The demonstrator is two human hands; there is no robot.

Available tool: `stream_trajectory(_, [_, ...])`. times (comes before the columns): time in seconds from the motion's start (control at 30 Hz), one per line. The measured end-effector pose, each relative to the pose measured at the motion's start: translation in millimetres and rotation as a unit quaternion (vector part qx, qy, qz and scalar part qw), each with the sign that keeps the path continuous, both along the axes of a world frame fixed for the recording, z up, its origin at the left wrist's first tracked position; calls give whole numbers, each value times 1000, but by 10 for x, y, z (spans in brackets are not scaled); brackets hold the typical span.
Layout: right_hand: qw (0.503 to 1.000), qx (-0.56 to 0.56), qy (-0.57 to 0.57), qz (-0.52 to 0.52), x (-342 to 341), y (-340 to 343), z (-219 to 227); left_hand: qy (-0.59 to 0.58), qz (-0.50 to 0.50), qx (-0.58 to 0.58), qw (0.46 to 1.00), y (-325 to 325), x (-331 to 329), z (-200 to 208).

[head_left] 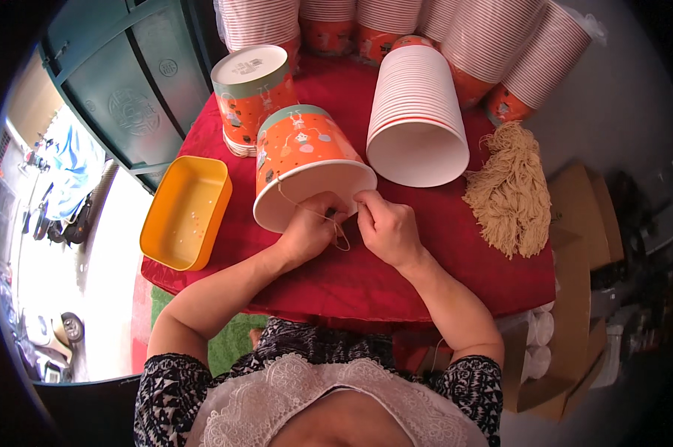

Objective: Threading elastic strings through holes in paper buckets to create handles.

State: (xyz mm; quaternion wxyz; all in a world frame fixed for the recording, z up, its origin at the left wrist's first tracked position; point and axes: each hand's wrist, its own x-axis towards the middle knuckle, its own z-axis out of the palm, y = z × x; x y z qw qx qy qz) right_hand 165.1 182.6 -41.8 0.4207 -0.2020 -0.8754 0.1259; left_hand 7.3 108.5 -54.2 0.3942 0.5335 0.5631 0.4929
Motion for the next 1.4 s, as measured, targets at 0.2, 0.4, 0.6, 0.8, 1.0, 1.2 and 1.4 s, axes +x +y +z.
stream_trajectory(0.2, [998,-21,-42,31,-23,24,-88,-6,-3,10,1000,16,-19,-61])
stream_trajectory(0.4, [996,-29,-81,30,-20,23,-92,33,7,34,999,31,-37,-132])
stream_trajectory(0.6, [994,-40,-94,29,-18,41,-122,27,20,21,999,11,-9,-58])
stream_trajectory(0.8, [996,-37,-74,37,-25,74,-143,14,27,19,999,6,5,-25])
stream_trajectory(1.0, [996,-57,-57,25,-46,102,-187,128,-15,29,991,69,-93,-10])
stream_trajectory(1.2, [994,-98,-42,33,-75,134,-252,326,9,197,925,139,-110,-161])
stream_trajectory(1.4, [990,-124,-58,36,-61,153,-219,466,-9,190,864,91,-28,70])
